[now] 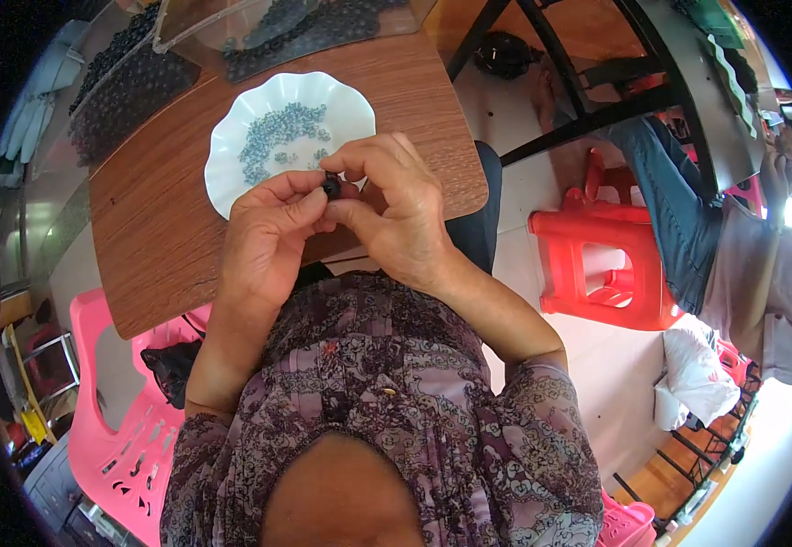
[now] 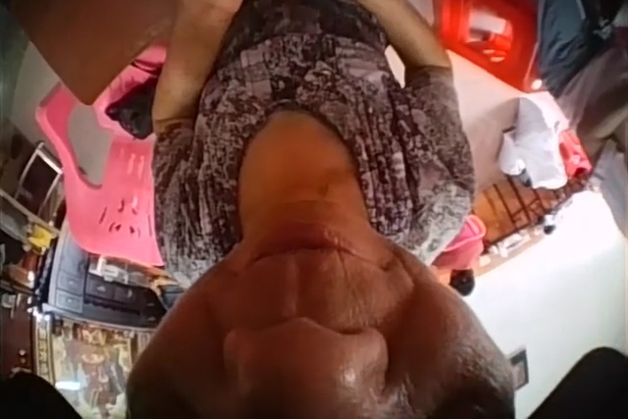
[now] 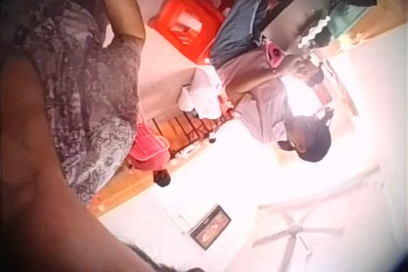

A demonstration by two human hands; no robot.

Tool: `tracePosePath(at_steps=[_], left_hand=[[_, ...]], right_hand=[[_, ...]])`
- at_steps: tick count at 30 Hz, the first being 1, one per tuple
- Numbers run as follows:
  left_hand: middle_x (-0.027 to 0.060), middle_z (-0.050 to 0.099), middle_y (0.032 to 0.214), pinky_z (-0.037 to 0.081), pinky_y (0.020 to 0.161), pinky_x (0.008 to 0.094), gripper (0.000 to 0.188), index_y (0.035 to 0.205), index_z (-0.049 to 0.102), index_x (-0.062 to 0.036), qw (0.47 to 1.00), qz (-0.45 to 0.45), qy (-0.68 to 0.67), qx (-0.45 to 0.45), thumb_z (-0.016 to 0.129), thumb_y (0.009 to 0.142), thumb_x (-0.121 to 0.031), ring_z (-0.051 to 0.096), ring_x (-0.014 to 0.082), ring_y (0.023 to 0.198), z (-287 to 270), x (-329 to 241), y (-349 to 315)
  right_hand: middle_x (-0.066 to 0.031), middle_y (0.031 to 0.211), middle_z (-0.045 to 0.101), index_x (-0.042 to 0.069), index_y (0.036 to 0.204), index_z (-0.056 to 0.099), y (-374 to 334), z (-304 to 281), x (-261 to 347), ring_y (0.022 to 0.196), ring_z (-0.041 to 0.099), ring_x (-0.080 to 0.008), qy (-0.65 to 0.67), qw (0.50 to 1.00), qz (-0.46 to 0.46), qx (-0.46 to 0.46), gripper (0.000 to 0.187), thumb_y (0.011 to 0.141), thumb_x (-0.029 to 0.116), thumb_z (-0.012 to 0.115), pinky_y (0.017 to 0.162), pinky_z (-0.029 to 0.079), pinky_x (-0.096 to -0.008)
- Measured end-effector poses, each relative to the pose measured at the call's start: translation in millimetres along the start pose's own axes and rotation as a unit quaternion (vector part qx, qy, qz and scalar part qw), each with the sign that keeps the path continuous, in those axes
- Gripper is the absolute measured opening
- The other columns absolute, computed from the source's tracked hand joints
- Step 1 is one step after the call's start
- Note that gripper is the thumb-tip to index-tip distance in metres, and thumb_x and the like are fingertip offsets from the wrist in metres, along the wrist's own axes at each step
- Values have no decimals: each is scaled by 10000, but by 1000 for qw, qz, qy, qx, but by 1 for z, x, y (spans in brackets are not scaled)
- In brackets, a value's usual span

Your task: The recorder is assembling small parts by picking up light-blue decorative beads from a dish and placing them inside black circular components taken from a plastic bin.

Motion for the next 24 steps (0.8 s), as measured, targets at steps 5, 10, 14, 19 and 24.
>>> tracePosePath(at_steps=[5, 10, 14, 19, 24], left_hand=[[68, 624, 844, 435, 665, 199, 203, 989, 607, 63, 1000, -14, -4, -7, 621, 797, -2, 548, 101, 713, -2, -1, -1], [80, 634, 861, 472, 713, 213, 185, 972, 612, 68, 999, 24, 29, -28, 608, 795, 17, 588, 119, 751, 7, -12, -7], [77, 638, 878, 481, 734, 223, 169, 958, 617, 61, 994, 80, 63, -27, 610, 794, 23, 599, 119, 776, 10, -15, -8], [49, 631, 871, 465, 724, 211, 132, 937, 621, 43, 993, 94, 67, -30, 605, 807, 25, 581, 99, 772, 12, -14, -7], [46, 626, 880, 458, 732, 208, 148, 964, 608, 39, 993, 90, 64, -27, 602, 818, 14, 574, 96, 789, 11, -12, -3]], right_hand=[[-96, 896, 588, 8, 922, 608, 0, 1, 4, 785, 548, -220, -62, 994, -85, -16, 363, 585, -94, 696, 583, 469, -272], [-112, 902, 590, 5, 927, 604, 3, 1, 9, 785, 548, -259, -92, 986, -140, -26, 381, 567, -92, 684, 603, 458, -311], [-112, 894, 584, 6, 930, 602, 3, 1, 11, 769, 545, -267, -118, 975, -182, -38, 392, 555, -84, 674, 610, 451, -324], [-111, 888, 580, 0, 930, 601, 3, 2, 13, 754, 539, -267, -151, 964, -213, -51, 397, 548, -87, 662, 613, 452, -327], [-117, 891, 579, -6, 937, 600, 2, 4, 16, 758, 540, -271, -189, 952, -233, -66, 402, 549, -91, 653, 617, 455, -331]])
Point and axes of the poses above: each hand's wrist, its own y-axis towards the middle knuckle, its own z-axis out of the palm, x = y × z, the point moved 5 cm from there along y, towards the middle knuckle
